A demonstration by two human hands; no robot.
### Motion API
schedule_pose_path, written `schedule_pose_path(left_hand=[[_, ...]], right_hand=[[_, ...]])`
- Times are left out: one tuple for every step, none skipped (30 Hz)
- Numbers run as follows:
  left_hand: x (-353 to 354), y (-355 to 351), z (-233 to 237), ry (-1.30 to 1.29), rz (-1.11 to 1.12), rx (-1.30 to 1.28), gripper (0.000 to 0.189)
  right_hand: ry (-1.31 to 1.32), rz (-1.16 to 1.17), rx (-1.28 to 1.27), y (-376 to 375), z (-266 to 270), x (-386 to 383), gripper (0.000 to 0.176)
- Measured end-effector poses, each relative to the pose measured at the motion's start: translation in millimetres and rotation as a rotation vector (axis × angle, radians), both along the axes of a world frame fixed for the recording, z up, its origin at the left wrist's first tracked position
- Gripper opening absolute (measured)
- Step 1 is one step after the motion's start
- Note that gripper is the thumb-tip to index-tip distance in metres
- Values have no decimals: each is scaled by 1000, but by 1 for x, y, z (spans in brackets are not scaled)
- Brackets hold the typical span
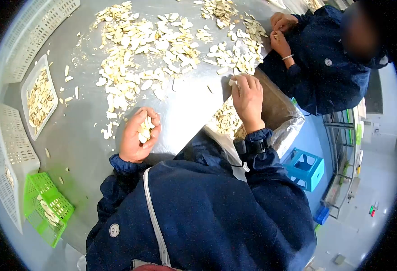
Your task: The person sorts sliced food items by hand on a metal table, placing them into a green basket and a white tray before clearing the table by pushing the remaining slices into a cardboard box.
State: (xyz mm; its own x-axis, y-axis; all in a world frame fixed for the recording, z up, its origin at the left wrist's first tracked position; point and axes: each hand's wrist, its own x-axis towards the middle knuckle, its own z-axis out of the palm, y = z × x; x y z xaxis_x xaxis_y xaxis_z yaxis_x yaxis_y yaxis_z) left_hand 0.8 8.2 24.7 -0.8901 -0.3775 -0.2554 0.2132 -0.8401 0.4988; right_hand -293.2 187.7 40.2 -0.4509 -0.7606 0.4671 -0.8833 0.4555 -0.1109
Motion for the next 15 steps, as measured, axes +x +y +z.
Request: schedule_pose_path(left_hand=[[0, -1, -1, 2, -6, -4, 24], [-1, -1, -1, 2, -9, -12, 24], [-1, -1, -2, 2, -8, 2, 24], [-1, -1, -2, 0, -4, 12, 24], [-1, -2, -1, -1, 0, 20, 24], [-1, -2, 0, -4, -1, -11, 24], [0, -2, 1, -9, -3, -40, 24], [1, -1, 2, -14, -5, -66, 24], [0, -2, 1, -10, -6, 7, 24], [0, -2, 2, -13, -7, -30, 24], [1, -1, 3, -13, -7, -64, 24], [1, -1, 4, -14, -4, -96, 24], [1, -1, 3, -12, 1, -97, 24], [2, -1, 2, -11, 3, -96, 24], [1, -1, 1, -11, 2, -95, 24]], right_hand=[[-42, 23, -19, -8, 8, 2, 19], [-162, 30, -95, -22, 11, 11, 19], [-248, 79, -92, -39, 13, 18, 19], [-336, 131, -90, -57, 15, 25, 18], [-277, 230, -96, -77, 16, 33, 18], [-214, 328, -105, -95, 15, 38, 19], [-204, 341, -83, -109, 12, 41, 18], [-193, 354, -58, -120, 8, 43, 18], [-178, 368, -30, -127, 6, 44, 18], [-164, 354, -11, -127, 4, 43, 17], [-149, 342, 10, -126, 2, 40, 17], [-133, 331, 34, -125, 2, 38, 17], [-143, 311, 16, -121, 5, 37, 13], [-164, 286, 16, -116, 5, 36, 13], [-185, 258, 16, -111, 6, 35, 13]])
